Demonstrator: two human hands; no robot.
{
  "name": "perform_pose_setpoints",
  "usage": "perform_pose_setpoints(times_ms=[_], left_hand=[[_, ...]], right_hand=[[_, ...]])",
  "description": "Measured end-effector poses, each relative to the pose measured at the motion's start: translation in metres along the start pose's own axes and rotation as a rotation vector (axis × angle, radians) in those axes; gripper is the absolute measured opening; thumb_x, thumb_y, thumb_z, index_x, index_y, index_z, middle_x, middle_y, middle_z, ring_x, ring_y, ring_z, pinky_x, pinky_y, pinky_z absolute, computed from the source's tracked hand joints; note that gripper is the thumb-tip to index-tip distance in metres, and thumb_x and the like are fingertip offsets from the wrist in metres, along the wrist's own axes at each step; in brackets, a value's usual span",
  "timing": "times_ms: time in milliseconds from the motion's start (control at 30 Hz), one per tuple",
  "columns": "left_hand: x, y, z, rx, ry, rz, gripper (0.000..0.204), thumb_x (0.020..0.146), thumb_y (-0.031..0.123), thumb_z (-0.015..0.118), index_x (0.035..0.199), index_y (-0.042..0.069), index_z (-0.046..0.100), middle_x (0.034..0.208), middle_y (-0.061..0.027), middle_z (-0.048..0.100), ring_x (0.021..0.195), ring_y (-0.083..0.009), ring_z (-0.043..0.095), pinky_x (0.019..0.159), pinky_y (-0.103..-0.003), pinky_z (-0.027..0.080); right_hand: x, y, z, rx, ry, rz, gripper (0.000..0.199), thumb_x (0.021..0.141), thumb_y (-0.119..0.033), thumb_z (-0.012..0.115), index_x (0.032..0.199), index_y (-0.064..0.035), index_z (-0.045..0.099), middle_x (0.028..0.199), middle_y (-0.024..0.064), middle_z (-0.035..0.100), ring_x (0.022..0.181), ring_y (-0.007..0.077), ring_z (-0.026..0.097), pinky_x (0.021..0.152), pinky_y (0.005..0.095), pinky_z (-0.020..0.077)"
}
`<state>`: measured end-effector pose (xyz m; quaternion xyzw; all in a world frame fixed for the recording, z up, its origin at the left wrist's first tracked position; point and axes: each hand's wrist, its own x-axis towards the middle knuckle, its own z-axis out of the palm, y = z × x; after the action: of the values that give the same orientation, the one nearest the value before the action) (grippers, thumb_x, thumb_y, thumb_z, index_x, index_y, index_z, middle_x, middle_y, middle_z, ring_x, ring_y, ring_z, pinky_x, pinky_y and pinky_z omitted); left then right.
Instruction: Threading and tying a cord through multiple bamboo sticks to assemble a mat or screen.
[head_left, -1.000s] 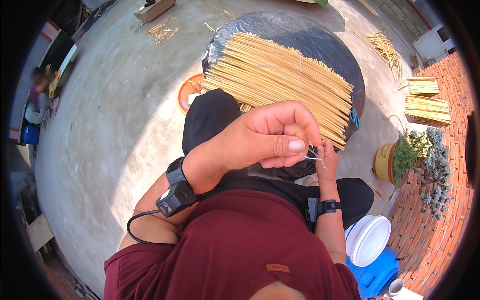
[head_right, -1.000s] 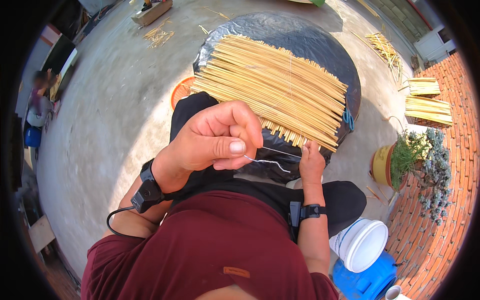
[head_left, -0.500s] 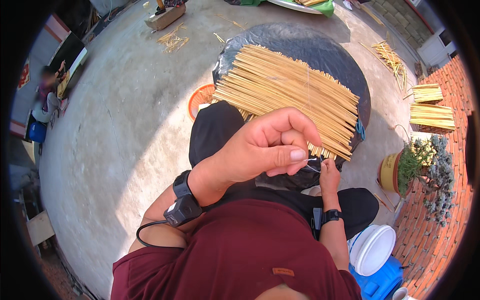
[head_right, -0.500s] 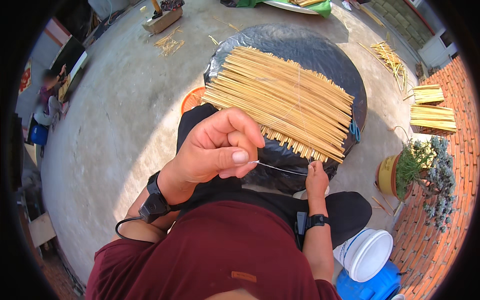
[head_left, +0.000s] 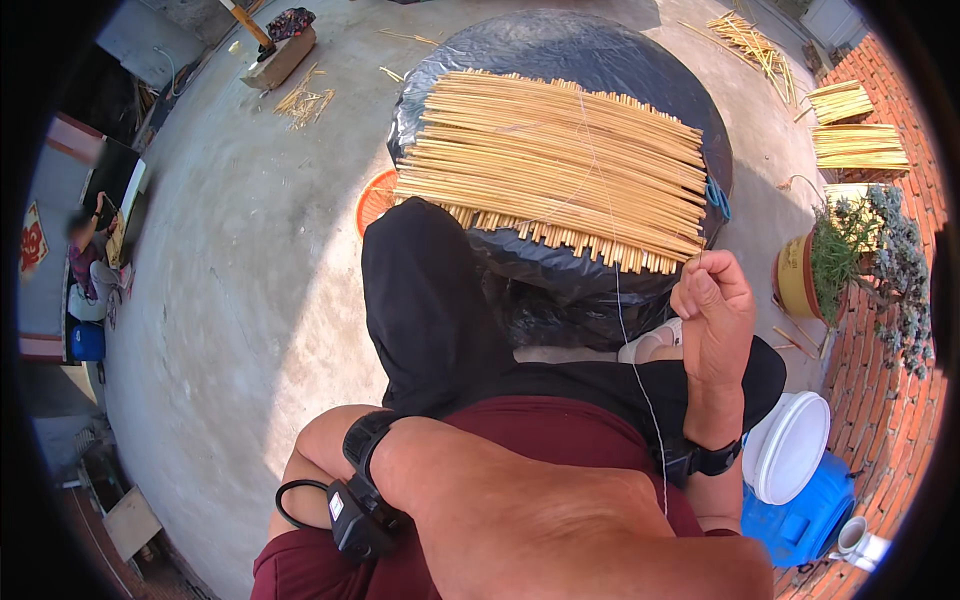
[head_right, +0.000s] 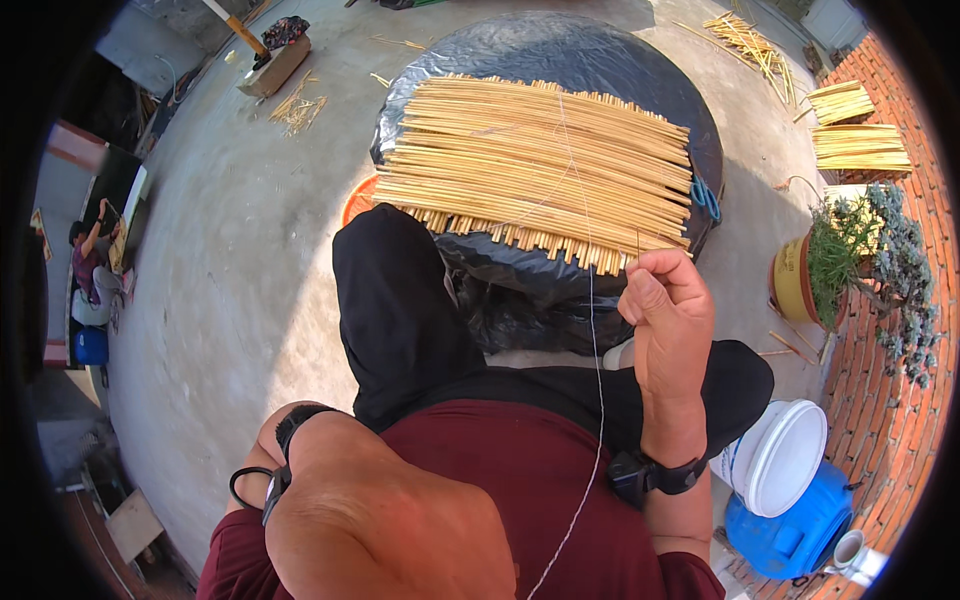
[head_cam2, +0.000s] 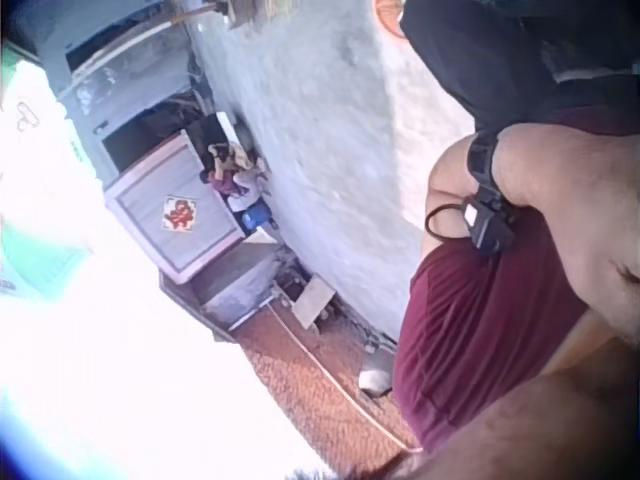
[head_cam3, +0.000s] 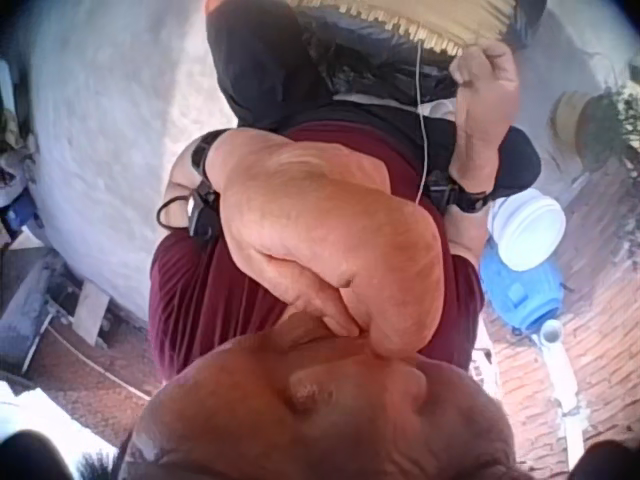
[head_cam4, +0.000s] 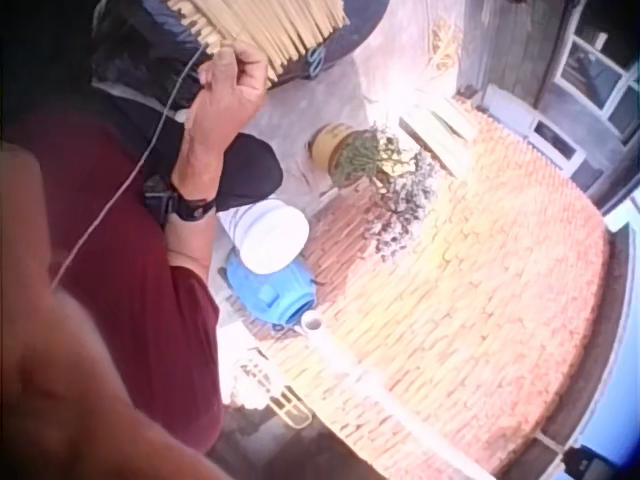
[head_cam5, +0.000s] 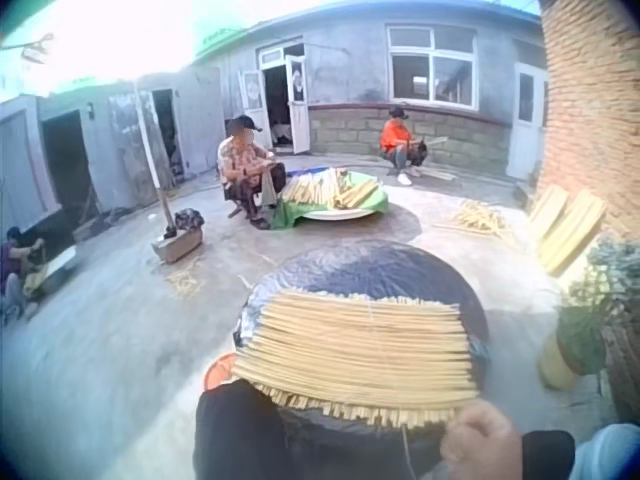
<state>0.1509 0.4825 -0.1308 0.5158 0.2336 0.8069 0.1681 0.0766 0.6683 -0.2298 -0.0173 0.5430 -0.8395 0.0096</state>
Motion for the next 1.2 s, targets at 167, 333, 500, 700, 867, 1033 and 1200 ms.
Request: perform_pose_setpoints(times_ms=[167, 333, 500, 700, 867, 1033, 1200], left_hand=[[0.000, 0.003, -0.003, -0.152, 0.209, -0.238, 0.016, 0.089, 0.009, 0.057, 0.095, -0.005, 0.059, 0.074, -0.0118, 0.058, 0.056, -0.0212, 0.056, 0.047, -0.028, 0.044], [0.010, 0.000, -0.015, 0.232, 0.161, 0.033, 0.015, 0.088, 0.008, 0.053, 0.084, -0.006, 0.059, 0.068, -0.0122, 0.052, 0.054, -0.0226, 0.052, 0.048, -0.028, 0.040], [0.021, -0.024, -0.004, 0.333, 0.192, 0.324, 0.018, 0.081, 0.007, 0.061, 0.067, -0.005, 0.065, 0.056, -0.0075, 0.047, 0.040, -0.0134, 0.046, 0.035, -0.022, 0.029], [0.030, -0.019, -0.002, 0.305, 0.354, 0.252, 0.015, 0.077, 0.005, 0.061, 0.065, -0.004, 0.063, 0.053, -0.0076, 0.046, 0.037, -0.0139, 0.043, 0.032, -0.024, 0.027], [0.034, -0.016, -0.008, 0.300, 0.301, 0.212, 0.012, 0.077, 0.004, 0.061, 0.067, -0.004, 0.063, 0.053, -0.0069, 0.045, 0.037, -0.0141, 0.041, 0.032, -0.024, 0.026], [0.040, -0.017, -0.012, 0.275, 0.246, 0.196, 0.011, 0.076, 0.004, 0.060, 0.068, -0.004, 0.063, 0.052, -0.0060, 0.044, 0.037, -0.0129, 0.039, 0.032, -0.023, 0.025], [0.036, -0.023, -0.004, 0.317, 0.300, 0.261, 0.012, 0.076, 0.004, 0.060, 0.068, -0.003, 0.064, 0.052, -0.0058, 0.044, 0.036, -0.0120, 0.039, 0.032, -0.023, 0.024]], right_hand=[[-0.020, -0.020, -0.004, 0.352, -0.695, 0.286, 0.012, 0.089, -0.010, 0.058, 0.086, 0.0001, 0.052, 0.073, 0.0093, 0.061, 0.079, 0.0226, 0.063, 0.064, 0.0276, 0.0456], [-0.016, -0.018, 0.004, 0.367, -1.508, 0.318, 0.015, 0.087, -0.010, 0.059, 0.079, 0.0012, 0.054, 0.074, 0.0120, 0.063, 0.087, 0.0311, 0.066, 0.060, 0.0300, 0.0489], [-0.036, -0.011, -0.009, 0.513, -1.017, 0.297, 0.018, 0.085, -0.013, 0.061, 0.076, 0.0012, 0.055, 0.065, 0.0109, 0.058, 0.052, 0.0186, 0.056, 0.047, 0.0277, 0.0429], [-0.044, -0.012, -0.012, 0.566, -0.770, 0.423, 0.015, 0.086, -0.012, 0.059, 0.082, 0.0010, 0.053, 0.073, 0.0186, 0.063, 0.048, 0.0132, 0.057, 0.040, 0.0198, 0.0366], [-0.042, -0.022, -0.008, 0.388, -0.633, 0.472, 0.015, 0.086, -0.012, 0.059, 0.082, 0.0001, 0.052, 0.073, 0.0208, 0.064, 0.044, 0.0134, 0.057, 0.037, 0.0189, 0.0332], [-0.041, -0.023, -0.003, 0.322, -0.624, 0.464, 0.017, 0.086, -0.013, 0.060, 0.082, 0.0026, 0.056, 0.071, 0.0209, 0.064, 0.041, 0.0143, 0.056, 0.036, 0.0188, 0.0322], [-0.040, -0.015, -0.005, 0.300, -0.729, 0.404, 0.021, 0.087, -0.016, 0.060, 0.081, 0.0038, 0.058, 0.072, 0.0196, 0.065, 0.044, 0.0146, 0.057, 0.037, 0.0200, 0.0352]])
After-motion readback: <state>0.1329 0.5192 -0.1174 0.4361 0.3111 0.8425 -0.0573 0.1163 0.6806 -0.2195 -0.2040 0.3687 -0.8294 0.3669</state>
